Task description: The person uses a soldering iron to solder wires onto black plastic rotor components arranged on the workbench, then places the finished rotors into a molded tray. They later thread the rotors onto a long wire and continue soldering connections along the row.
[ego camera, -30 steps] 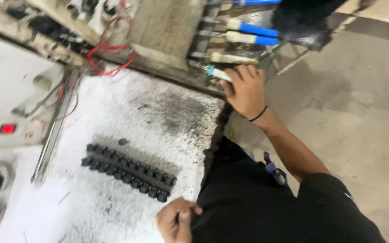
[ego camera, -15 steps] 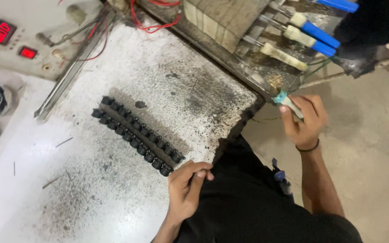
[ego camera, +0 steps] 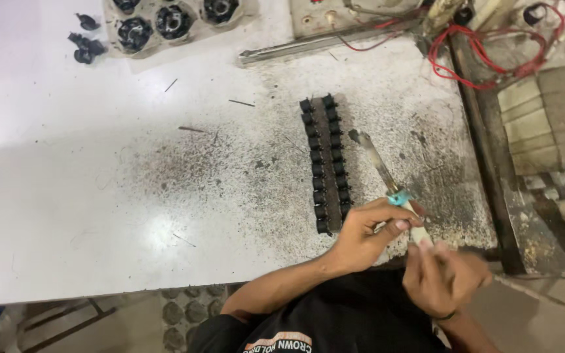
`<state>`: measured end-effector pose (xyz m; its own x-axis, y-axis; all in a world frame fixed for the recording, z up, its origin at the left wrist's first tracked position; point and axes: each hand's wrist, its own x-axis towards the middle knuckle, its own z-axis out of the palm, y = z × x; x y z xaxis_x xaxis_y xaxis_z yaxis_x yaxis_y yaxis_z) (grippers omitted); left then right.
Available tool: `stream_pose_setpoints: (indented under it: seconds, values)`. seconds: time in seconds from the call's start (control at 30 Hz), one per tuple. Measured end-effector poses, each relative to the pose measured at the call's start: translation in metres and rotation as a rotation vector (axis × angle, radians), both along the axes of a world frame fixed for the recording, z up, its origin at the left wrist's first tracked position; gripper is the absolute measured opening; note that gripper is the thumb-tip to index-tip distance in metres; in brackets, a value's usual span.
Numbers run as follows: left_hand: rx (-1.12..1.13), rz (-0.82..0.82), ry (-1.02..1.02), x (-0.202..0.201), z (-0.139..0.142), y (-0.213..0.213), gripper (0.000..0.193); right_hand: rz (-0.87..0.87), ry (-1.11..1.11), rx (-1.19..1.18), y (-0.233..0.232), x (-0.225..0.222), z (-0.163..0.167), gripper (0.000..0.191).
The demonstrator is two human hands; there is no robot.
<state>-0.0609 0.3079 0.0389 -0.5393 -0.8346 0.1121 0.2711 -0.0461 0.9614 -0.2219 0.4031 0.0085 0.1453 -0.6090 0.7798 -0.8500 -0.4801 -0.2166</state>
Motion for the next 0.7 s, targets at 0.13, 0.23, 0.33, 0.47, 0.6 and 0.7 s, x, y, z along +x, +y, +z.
stream_pose_setpoints:
  seconds: [0.13,0.23,0.33,0.47,0.6,0.7]
  values:
    - [0.101,0.001,0.187,0.026,-0.003,-0.009,0.017,0.365,-0.113,0.372,-0.011,0.028,-0.002,0.042]
    - [-0.074,-0.120,0.085,0.030,-0.001,0.001,0.015,0.236,-0.663,0.221,-0.028,0.038,-0.008,0.087]
    - [0.152,-0.213,0.103,0.032,0.009,0.009,0.017,0.306,-0.936,0.391,-0.038,0.029,-0.010,0.087]
    - [-0.110,0.075,-0.001,0.068,0.027,0.009,0.016,0.426,-1.162,0.416,-0.032,0.006,-0.009,0.072]
    - [-0.816,0.454,-0.355,0.101,0.026,-0.005,0.042,0.335,-1.273,0.485,0.002,-0.016,-0.005,0.052]
    - [-0.920,0.490,-0.572,0.096,0.015,-0.014,0.044,0.263,-1.321,0.496,0.030,-0.014,-0.012,0.039]
